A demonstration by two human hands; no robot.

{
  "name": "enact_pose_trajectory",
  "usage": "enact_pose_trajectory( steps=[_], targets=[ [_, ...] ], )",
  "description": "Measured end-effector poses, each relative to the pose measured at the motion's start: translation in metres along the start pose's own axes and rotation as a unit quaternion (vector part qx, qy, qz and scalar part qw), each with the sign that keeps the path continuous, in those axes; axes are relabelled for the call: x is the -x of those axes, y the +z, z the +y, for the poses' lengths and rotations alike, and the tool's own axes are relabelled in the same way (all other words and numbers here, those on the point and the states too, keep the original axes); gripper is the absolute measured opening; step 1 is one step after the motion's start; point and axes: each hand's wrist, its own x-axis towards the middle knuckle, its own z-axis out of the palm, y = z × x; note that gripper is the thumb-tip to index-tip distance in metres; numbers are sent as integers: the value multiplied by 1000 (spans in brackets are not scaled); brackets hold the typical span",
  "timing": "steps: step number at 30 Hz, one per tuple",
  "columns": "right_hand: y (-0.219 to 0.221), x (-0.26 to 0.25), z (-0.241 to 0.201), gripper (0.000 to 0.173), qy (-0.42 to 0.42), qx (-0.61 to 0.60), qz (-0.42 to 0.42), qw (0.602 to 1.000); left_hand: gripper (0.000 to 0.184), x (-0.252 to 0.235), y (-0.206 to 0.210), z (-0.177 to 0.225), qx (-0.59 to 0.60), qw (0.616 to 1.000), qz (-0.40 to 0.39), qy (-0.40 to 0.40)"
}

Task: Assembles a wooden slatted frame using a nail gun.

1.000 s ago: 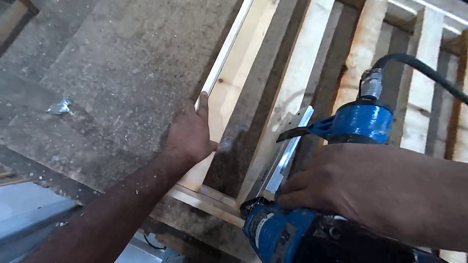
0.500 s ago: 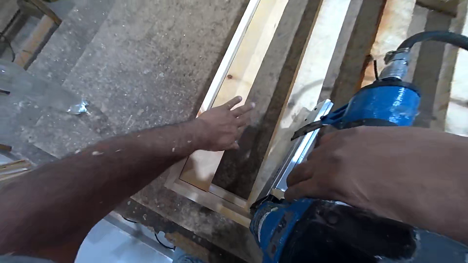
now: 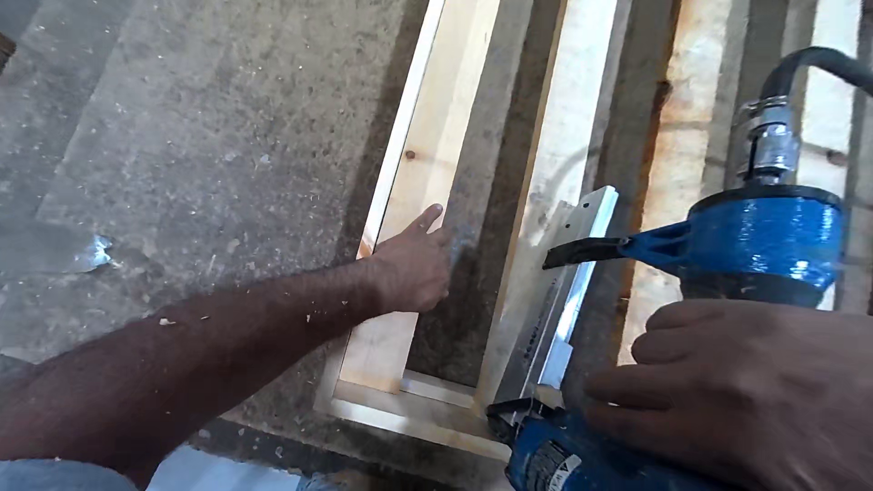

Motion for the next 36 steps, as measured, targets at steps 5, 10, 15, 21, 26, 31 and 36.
enact_pose_trajectory(
  steps=[5,10,15,21,26,31,36],
  targets=[
    [-9,-10,1,27,6,3,-72,997,44,5,-10,10,0,998,-55,-23],
    [-14,-12,0,33,24,-17,-130,991,40,3,-6,11,31,998,-43,-42],
    [-16,-11,0,35,11,0,-127,992,27,3,-8,14,30,998,-42,-46],
    [-51,-25,-14,37,7,-22,-168,986,18,4,-14,14,31,997,-55,-40],
    [-77,-39,-18,39,1,-31,-96,995,15,7,-21,15,56,995,-59,-57],
    [-69,-63,-9,32,-72,12,-18,997,20,7,-18,16,66,995,-36,-70],
    [-66,-76,-2,29,-92,50,-7,994,20,5,-8,13,88,993,-23,-78]
  ],
)
